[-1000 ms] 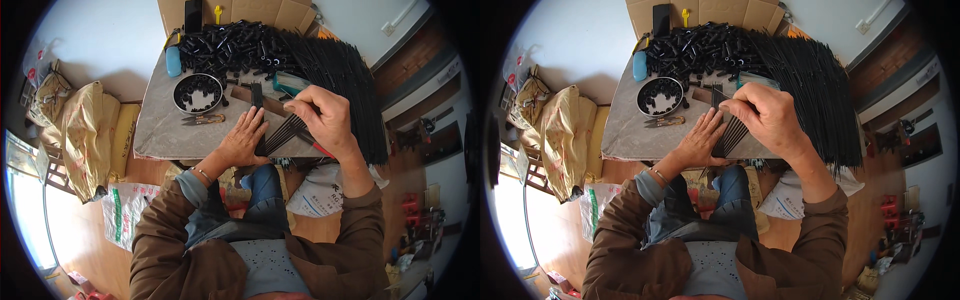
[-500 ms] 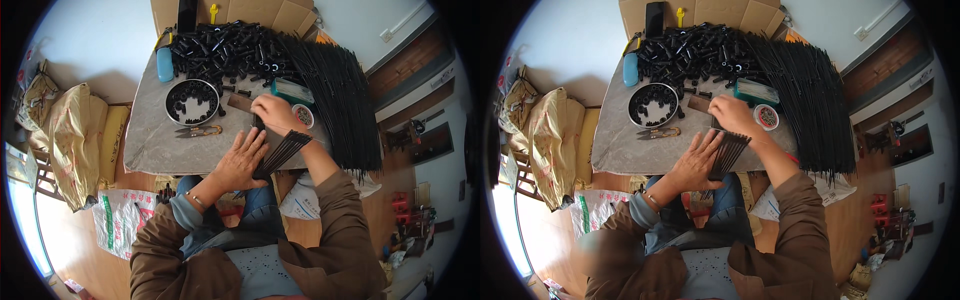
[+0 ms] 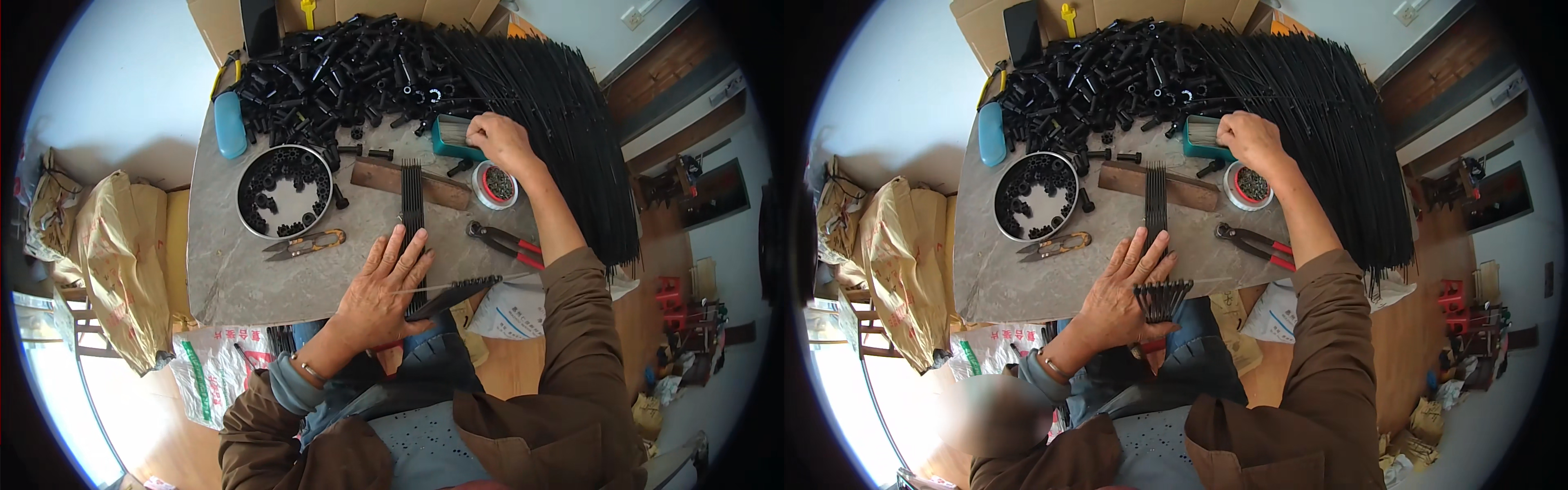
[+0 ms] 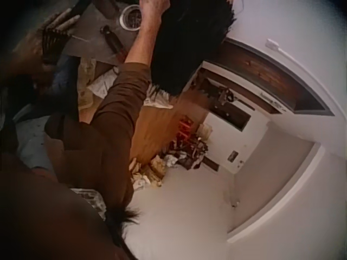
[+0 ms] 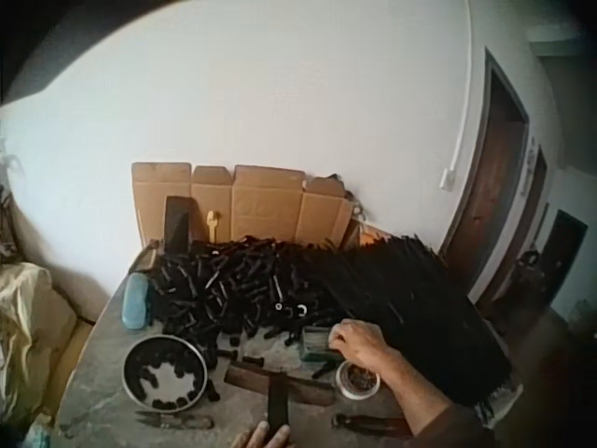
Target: Assembling black plastic brush components using pliers at a workbench.
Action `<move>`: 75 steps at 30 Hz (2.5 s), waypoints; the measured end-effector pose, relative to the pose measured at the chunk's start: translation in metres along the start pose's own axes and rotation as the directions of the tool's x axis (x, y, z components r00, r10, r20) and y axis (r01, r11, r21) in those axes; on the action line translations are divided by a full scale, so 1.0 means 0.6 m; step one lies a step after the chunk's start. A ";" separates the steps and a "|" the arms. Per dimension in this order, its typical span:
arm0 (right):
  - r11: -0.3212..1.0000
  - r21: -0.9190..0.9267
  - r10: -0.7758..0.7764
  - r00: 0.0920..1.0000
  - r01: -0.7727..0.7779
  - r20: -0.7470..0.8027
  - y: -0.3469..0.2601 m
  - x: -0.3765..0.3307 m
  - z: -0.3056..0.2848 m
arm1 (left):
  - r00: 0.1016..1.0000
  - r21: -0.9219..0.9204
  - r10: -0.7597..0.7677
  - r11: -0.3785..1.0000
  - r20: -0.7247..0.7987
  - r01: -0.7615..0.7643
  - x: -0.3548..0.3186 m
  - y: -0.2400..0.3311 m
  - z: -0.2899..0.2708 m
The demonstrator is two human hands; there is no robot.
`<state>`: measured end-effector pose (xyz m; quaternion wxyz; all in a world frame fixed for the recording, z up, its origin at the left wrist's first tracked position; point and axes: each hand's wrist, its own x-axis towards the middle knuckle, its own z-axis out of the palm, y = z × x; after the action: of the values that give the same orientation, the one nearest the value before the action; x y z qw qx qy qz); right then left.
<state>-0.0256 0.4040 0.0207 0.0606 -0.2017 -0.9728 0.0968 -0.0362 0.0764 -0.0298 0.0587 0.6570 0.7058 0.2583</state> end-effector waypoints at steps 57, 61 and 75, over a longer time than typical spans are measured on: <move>0.721 0.675 -0.092 0.988 0.154 -0.127 -0.094 -0.073 0.083 | 0.993 0.021 -0.028 0.999 0.119 0.026 0.005 -0.002 -0.013; 0.714 0.675 -0.106 0.982 0.186 -0.158 -0.097 -0.069 0.086 | 0.993 0.045 -0.020 0.999 0.120 0.014 0.004 -0.003 -0.010; 0.786 0.535 -0.165 0.940 0.309 -0.300 -0.105 -0.083 0.092 | 0.996 -0.041 -0.031 0.999 0.082 0.035 0.002 -0.002 -0.011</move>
<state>-0.0127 0.3183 -0.0239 0.2459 -0.0595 -0.9010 0.3523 -0.0401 0.0760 -0.0243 0.1057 0.6538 0.7080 0.2451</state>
